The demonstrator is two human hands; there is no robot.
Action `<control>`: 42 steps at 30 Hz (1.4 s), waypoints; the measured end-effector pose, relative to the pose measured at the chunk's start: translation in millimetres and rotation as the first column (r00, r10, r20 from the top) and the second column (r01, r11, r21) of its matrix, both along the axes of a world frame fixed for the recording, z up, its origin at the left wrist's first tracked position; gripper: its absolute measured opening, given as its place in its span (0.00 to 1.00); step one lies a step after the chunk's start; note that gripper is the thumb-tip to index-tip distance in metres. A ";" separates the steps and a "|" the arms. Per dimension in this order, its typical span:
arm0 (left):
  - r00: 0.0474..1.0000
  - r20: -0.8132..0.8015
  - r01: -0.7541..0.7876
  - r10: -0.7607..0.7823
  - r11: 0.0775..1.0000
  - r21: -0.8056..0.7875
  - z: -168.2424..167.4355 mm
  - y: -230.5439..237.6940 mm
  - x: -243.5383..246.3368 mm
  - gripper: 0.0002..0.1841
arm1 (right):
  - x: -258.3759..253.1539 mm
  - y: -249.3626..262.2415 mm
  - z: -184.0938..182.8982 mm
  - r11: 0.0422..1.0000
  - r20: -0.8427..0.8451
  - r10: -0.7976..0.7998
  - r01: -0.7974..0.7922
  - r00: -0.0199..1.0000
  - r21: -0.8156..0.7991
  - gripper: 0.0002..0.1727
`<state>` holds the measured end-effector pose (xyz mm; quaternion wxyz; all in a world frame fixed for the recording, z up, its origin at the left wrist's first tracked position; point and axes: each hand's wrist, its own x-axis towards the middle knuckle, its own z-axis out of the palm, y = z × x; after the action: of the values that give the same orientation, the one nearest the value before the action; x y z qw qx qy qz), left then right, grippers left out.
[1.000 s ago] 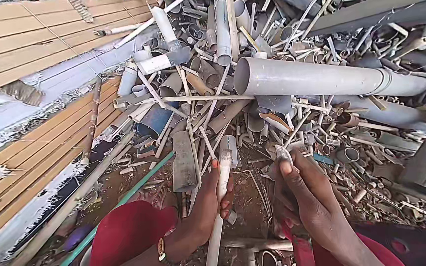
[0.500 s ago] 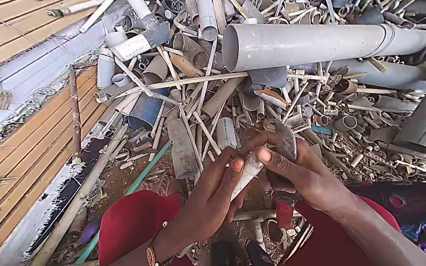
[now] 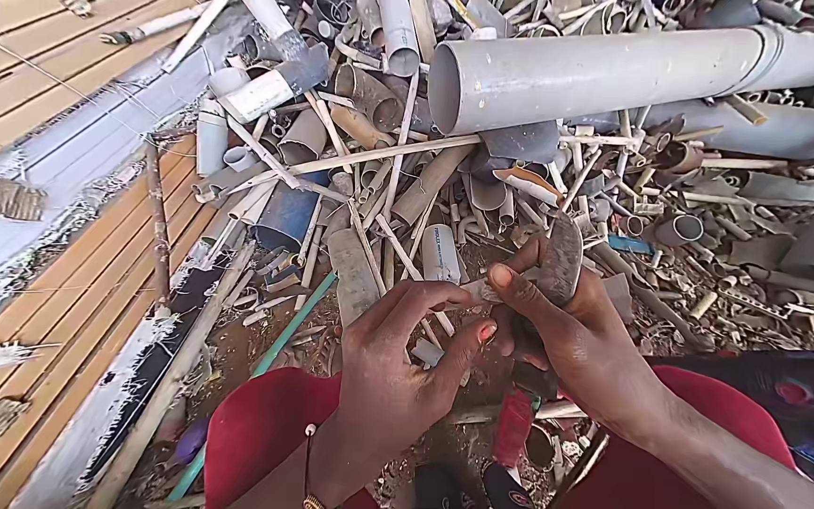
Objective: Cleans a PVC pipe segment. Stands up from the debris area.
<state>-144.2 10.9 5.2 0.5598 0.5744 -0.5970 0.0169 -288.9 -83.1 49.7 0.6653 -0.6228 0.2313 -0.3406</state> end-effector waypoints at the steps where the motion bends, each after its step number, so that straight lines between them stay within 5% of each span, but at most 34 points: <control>1: 0.999 -0.040 0.000 0.001 1.000 0.011 -0.1 -1.8 1.2 0.16 | 1.2 1.6 -2.3 0.999 0.001 -0.009 0.009 1.000 -0.052 0.03; 5: 0.968 -0.244 0.064 -0.049 0.997 0.053 6.1 -6.2 4.6 0.12 | 2.8 6.1 -10.5 0.968 0.058 -0.021 0.035 0.998 -0.250 0.02; 11: 0.841 -0.511 0.220 -0.176 0.975 0.025 4.6 -6.1 1.9 0.09 | -1.4 3.8 -11.3 0.947 0.093 0.040 -0.008 0.995 -0.320 0.03; 19: 0.667 -0.740 0.313 -0.083 0.933 0.177 11.6 -3.8 -0.1 0.06 | -8.6 -1.8 -15.5 0.894 -0.026 0.107 -0.107 0.994 -0.435 0.04; 25: 0.877 -0.455 0.206 -0.151 0.976 0.075 2.5 -2.6 -2.8 0.06 | -23.2 -14.6 -6.3 0.878 -0.121 0.364 -0.383 0.924 -0.286 0.23; 28: 0.949 -0.245 0.195 -0.198 0.980 -0.036 2.8 -0.2 3.2 0.06 | -29.7 -21.6 -5.8 0.813 -0.148 0.361 -0.389 0.921 -0.434 0.27; 33: 0.959 -0.116 0.244 -0.257 0.963 -0.115 5.3 6.8 2.5 0.08 | -25.4 -19.0 -27.4 0.571 -0.192 0.067 -0.195 0.979 -0.797 0.20; 36: 0.983 -0.002 0.180 -0.184 0.965 -0.192 7.7 8.1 1.6 0.07 | -20.9 -17.4 -34.5 0.476 -0.110 -0.003 -0.096 0.994 -0.874 0.14; 42: 0.975 0.224 0.088 -0.002 0.923 -0.376 16.1 14.9 0.8 0.10 | -10.7 -11.8 -23.3 0.058 0.168 -0.195 0.182 0.966 -0.982 0.09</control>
<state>-143.4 25.8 21.4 0.5921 0.4345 -0.6534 0.1836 -299.6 -94.9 26.4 0.0187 -0.8730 0.0228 -0.4868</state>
